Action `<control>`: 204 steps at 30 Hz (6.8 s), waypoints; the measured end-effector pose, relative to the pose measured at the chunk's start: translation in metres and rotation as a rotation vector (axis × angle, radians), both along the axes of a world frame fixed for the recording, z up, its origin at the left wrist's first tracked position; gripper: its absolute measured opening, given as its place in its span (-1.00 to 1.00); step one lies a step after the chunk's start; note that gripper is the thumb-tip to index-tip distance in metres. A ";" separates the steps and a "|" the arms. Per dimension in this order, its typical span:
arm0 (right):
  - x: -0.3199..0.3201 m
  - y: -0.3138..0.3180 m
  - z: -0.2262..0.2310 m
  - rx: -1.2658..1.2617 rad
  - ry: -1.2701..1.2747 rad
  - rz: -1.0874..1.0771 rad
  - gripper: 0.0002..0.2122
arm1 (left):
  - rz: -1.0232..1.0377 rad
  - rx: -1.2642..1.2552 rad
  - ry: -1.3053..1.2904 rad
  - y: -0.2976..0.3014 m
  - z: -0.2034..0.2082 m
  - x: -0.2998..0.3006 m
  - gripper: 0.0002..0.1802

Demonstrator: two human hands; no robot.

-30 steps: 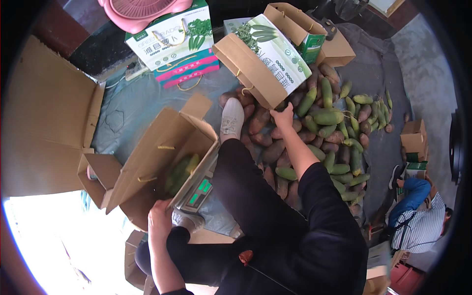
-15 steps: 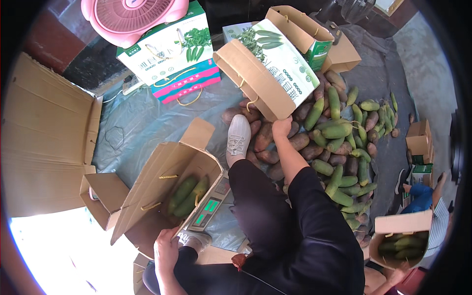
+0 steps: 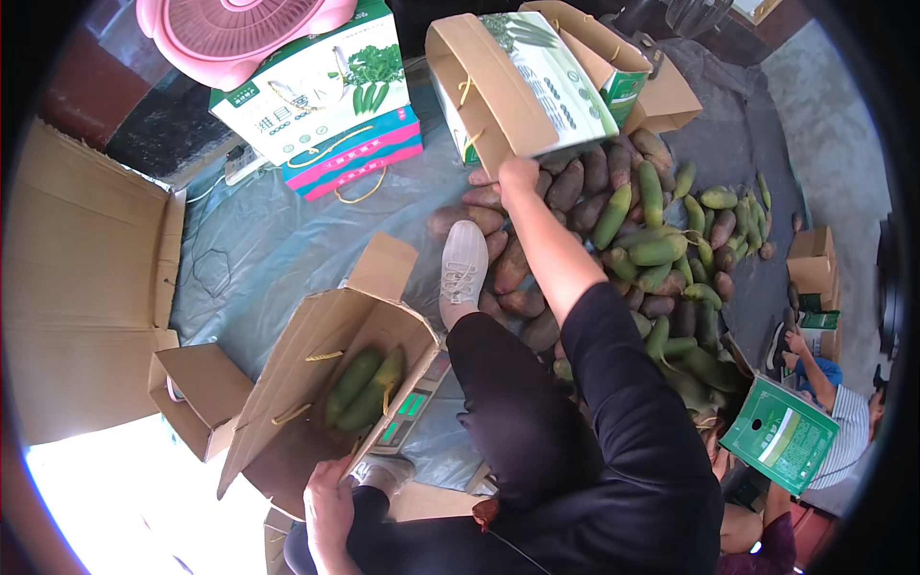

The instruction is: Picking up large green produce items from a pile on the floor, placing them into cardboard boxes, and weighing the boxes on a digital scale.

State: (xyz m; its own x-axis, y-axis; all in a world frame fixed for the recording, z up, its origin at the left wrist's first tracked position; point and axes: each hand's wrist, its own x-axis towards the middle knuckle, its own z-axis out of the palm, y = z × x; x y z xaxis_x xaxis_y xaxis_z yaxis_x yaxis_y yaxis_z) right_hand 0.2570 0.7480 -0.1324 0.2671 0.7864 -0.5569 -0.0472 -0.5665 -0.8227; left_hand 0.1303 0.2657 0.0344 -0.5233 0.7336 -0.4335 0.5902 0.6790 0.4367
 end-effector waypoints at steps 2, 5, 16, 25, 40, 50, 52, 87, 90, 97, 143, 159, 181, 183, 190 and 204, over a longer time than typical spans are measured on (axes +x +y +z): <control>0.017 0.037 -0.008 0.315 -0.190 0.098 -0.65 | -0.034 0.026 -0.035 0.012 -0.003 0.004 -0.63; 0.029 0.053 -0.013 0.498 -0.461 0.322 -0.58 | -0.062 0.034 -0.062 0.021 -0.004 0.006 -0.62; 0.142 -0.180 -0.042 0.264 -0.004 0.717 -0.80 | -0.206 -0.080 0.036 0.019 -0.006 0.010 -0.63; 0.230 -0.296 -0.061 -0.073 -0.152 1.025 -0.81 | -0.200 0.051 0.052 -0.002 -0.009 0.011 -0.47; 0.308 -0.274 -0.088 0.061 -0.464 0.571 -0.71 | -0.144 0.039 0.063 -0.011 -0.008 0.007 -0.48; 0.317 -0.167 -0.012 0.390 -0.143 -0.299 -0.58 | -0.104 0.041 0.046 -0.004 -0.012 0.006 -0.47; 0.316 -0.148 -0.003 0.313 -0.046 -0.399 -0.59 | -0.121 0.049 0.047 -0.001 -0.013 0.006 -0.48; 0.273 -0.064 0.133 0.592 1.067 0.302 -0.68 | -0.164 0.120 0.078 0.005 -0.012 0.009 -0.54; 0.206 -0.005 0.157 0.569 0.731 0.376 -0.51 | -0.162 0.105 0.066 0.002 -0.016 0.008 -0.55; 0.189 -0.079 0.065 0.262 0.272 0.505 -0.71 | -0.172 0.112 0.015 0.005 -0.018 0.004 -0.57; 0.221 -0.212 0.099 0.717 -0.121 0.645 -0.43 | -0.217 0.072 0.198 -0.008 -0.011 0.010 -0.65; -0.014 -0.271 0.205 0.350 0.495 0.615 -0.47 | -0.285 0.128 0.056 -0.008 -0.035 -0.005 -0.61; 0.168 -0.253 0.142 0.733 -0.057 0.625 -0.79 | -0.215 0.140 0.001 -0.006 -0.025 0.007 -0.72; 0.206 -0.264 0.079 0.576 -0.219 0.625 -0.78 | -0.205 0.123 -0.014 -0.007 -0.027 0.006 -0.72; 0.348 -0.371 -0.063 0.121 -0.716 1.128 -0.87 | -0.198 0.120 0.060 -0.006 -0.030 0.005 -0.68; 0.380 -0.353 -0.042 0.285 -1.311 1.411 -0.57 | -0.152 0.103 0.077 -0.004 -0.032 0.008 -0.70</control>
